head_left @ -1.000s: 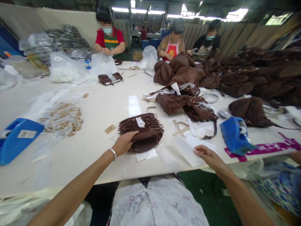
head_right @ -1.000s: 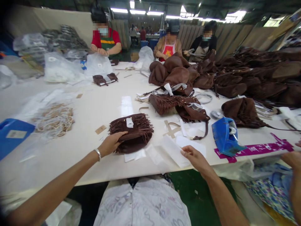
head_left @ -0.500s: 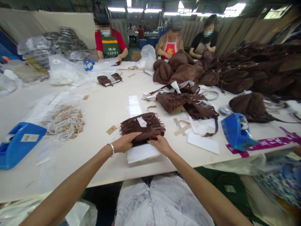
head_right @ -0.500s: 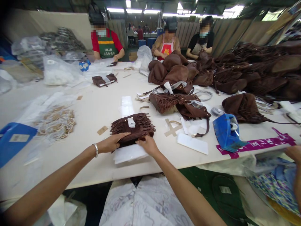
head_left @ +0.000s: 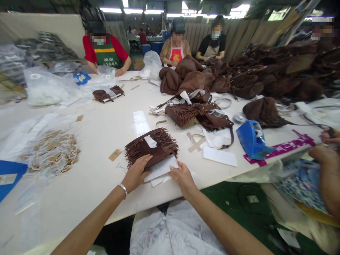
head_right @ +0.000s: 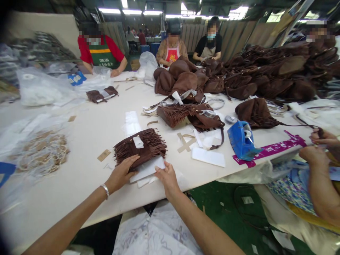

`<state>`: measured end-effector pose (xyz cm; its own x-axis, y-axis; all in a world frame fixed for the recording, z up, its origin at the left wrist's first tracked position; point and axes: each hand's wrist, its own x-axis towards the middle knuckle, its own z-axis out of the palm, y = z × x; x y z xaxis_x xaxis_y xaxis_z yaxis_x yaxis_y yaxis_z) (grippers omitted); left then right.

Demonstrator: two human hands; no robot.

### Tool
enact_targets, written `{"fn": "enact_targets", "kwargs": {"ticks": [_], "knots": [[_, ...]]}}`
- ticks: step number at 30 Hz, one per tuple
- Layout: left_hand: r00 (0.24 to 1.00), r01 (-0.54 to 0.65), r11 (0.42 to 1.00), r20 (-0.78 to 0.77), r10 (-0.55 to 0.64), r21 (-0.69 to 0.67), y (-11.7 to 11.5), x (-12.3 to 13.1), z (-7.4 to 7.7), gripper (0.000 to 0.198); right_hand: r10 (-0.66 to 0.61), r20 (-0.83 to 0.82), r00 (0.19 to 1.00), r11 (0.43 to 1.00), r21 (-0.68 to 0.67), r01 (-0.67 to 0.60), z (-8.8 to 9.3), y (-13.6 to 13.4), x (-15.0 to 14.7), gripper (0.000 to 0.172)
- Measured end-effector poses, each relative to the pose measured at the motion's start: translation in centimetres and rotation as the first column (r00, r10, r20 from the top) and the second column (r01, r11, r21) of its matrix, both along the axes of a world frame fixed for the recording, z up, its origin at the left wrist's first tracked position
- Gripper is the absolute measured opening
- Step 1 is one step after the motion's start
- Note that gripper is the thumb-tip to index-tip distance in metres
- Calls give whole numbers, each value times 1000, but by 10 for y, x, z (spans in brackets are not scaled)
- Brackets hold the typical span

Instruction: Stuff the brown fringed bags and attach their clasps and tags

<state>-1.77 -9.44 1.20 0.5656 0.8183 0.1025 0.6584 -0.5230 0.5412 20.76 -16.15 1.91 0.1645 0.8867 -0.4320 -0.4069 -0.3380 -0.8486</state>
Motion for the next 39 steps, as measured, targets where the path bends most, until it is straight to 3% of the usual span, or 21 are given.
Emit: {"fn": "enact_targets", "kwargs": {"ticks": [3,6,11,14,17,20,26,33,39], "knots": [[1000,0,1000,-6,0,0,2,0,2,59,27,-21,999,994,-107,-29,-8,-9,-17,35],[1000,-8,1000,-20,8,-24,3,-1,7,57,41,3,999,995,-94,-41,-13,-2,-27,30],[999,-54,995,3,55,-89,8,0,15,49,85,29,996,993,-80,-83,-7,-6,2,22],[998,-58,990,10,60,-125,11,0,19,49,288,-33,957,952,-99,-290,1,-20,28,20],[999,-48,987,15,51,-156,14,-1,21,49,515,-131,847,847,-77,-526,5,-21,36,17],[999,-28,985,12,30,-168,16,-2,23,49,570,-168,804,811,-42,-583,1,-1,29,15],[999,12,988,-33,-17,-154,16,-4,26,58,480,-131,867,870,-56,-490,-6,37,28,14],[996,61,989,-50,-68,-132,11,-6,27,84,172,-41,984,979,-105,-175,-13,21,23,15],[979,178,981,-89,-185,-83,0,-3,37,95,9,-46,999,989,-145,-15,-23,19,-6,19]]}}
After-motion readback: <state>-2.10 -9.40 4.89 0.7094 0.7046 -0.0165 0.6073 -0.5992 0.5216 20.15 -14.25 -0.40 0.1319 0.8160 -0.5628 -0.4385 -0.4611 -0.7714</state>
